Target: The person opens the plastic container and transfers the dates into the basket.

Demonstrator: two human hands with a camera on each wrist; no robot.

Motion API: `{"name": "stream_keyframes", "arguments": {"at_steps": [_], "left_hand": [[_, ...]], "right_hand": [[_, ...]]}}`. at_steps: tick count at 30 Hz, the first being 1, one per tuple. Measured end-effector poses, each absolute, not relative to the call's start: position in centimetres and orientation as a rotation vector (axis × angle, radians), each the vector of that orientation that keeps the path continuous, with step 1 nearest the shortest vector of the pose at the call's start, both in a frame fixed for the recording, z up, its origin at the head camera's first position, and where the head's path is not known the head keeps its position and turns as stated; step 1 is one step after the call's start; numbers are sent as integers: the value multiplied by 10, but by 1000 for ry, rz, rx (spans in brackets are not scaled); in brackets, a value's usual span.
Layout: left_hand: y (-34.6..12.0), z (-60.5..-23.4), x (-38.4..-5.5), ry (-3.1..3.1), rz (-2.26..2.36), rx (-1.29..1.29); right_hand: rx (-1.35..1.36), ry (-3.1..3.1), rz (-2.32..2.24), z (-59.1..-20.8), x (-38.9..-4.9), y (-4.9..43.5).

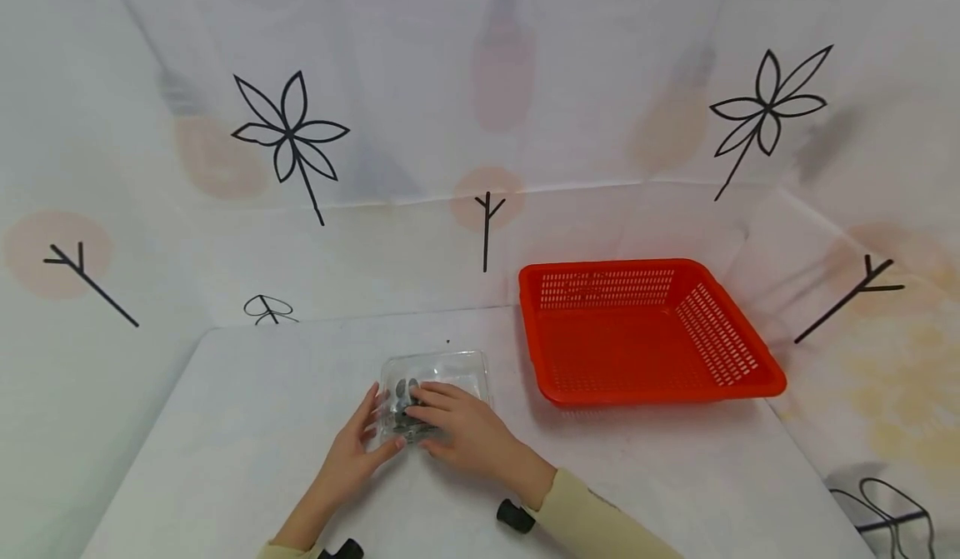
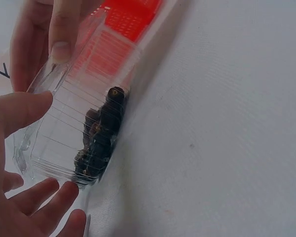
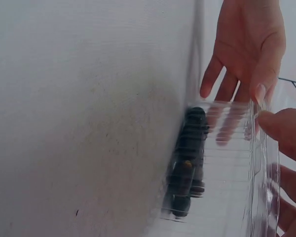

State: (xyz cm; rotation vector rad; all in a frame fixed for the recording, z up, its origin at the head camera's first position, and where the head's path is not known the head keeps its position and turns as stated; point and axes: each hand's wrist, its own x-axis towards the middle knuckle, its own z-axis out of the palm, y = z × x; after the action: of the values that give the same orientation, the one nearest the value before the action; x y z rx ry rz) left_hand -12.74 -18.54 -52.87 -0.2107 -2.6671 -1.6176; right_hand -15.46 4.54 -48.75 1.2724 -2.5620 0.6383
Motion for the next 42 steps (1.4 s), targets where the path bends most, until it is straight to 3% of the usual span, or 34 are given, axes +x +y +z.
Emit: {"name": "stream_keyframes", "arguments": {"at_steps": [19,42], "left_hand": [[-181,-528,-128,-2619,-1738,-106],[-173,-528,-125,-2553,-1706,-157]], "right_hand": [[1250,-2498,287,-481,-158,22],[1261,-2328,345,-499,-164,16]]}}
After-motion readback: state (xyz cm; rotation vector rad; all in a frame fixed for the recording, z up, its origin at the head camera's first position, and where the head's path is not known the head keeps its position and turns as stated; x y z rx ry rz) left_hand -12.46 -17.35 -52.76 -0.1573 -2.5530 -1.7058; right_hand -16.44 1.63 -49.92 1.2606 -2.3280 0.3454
